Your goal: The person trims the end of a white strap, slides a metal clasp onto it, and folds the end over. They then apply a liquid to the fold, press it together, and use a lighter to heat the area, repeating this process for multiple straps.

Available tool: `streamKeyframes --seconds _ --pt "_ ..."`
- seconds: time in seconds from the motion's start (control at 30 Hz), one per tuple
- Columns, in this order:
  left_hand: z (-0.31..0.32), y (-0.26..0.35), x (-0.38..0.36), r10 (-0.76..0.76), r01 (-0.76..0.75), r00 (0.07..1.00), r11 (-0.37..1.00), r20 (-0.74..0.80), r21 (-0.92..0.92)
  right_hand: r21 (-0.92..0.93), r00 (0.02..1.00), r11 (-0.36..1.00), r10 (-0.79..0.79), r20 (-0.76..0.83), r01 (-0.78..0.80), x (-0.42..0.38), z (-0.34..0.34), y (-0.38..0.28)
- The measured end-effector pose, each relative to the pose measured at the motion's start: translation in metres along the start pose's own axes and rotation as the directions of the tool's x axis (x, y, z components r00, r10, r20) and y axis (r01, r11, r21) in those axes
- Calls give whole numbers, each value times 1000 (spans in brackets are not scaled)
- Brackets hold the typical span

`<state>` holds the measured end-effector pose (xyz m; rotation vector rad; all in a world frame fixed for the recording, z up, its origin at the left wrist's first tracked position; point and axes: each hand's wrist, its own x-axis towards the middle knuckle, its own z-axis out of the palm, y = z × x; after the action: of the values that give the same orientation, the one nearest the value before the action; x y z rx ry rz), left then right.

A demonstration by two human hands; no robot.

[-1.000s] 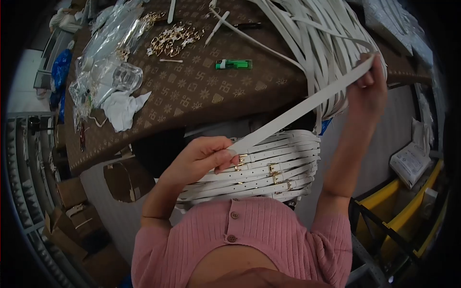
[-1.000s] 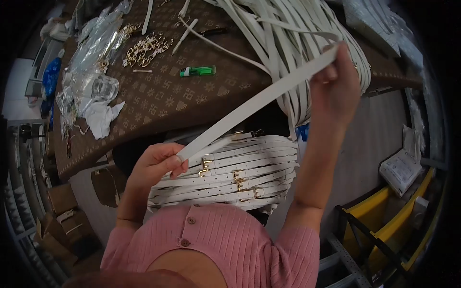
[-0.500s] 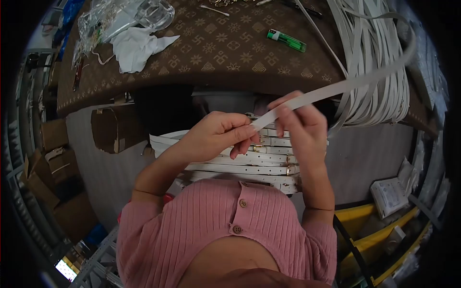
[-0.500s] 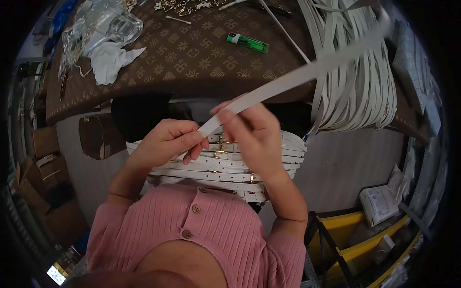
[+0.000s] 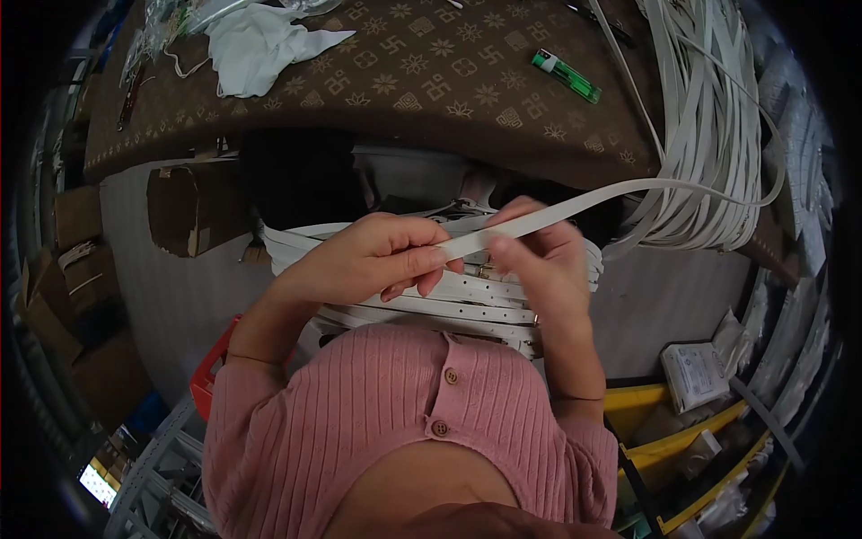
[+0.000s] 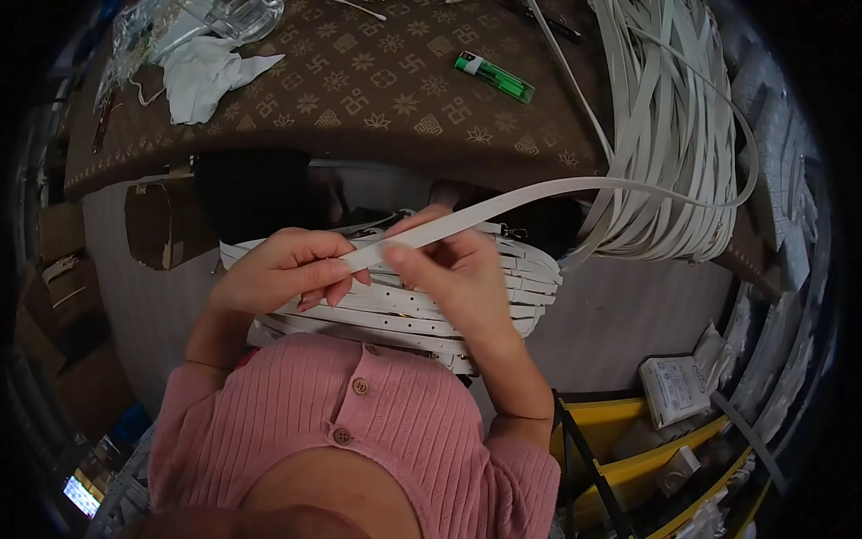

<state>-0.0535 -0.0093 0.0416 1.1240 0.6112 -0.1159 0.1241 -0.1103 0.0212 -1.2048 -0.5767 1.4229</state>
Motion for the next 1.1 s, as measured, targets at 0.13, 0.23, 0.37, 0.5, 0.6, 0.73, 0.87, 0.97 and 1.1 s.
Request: streamKeyframes --seconds 0.13,0.23,0.37,0.5,0.6,0.73,0.87,0.97,1.1 --pt "2 -3 2 1 -1 1000 1000 -8 -20 -91 998 994 -66 5 66 -1 5 5" --pt "1 -3 -2 -19 18 1000 998 -10 -57 14 988 993 -112 -102 114 4 -5 -3" --pt "-14 -7 -20 22 -19 1000 994 -23 104 213 874 873 -360 -326 439 16 -40 -25" --pt "-61 -30 -69 109 -12 963 931 -245 366 385 774 673 -517 -366 632 16 -103 -69" --pt "-112 -75 -128 -32 200 879 930 -475 309 484 790 636 -565 -238 601 25 -111 -79" --pt "-153 -111 -181 -112 474 747 781 -655 407 610 872 634 -429 -234 476 44 -96 -73" --pt "-127 -69 -148 174 666 633 374 -754 645 463 910 784 -361 -201 414 46 -69 -42" --pt "-86 -7 -76 461 4 664 786 -589 619 213 967 948 -209 -144 236 35 -48 -26" --pt "-28 42 26 451 -306 866 818 -214 486 123 983 979 -153 -96 165 28 -51 -15"
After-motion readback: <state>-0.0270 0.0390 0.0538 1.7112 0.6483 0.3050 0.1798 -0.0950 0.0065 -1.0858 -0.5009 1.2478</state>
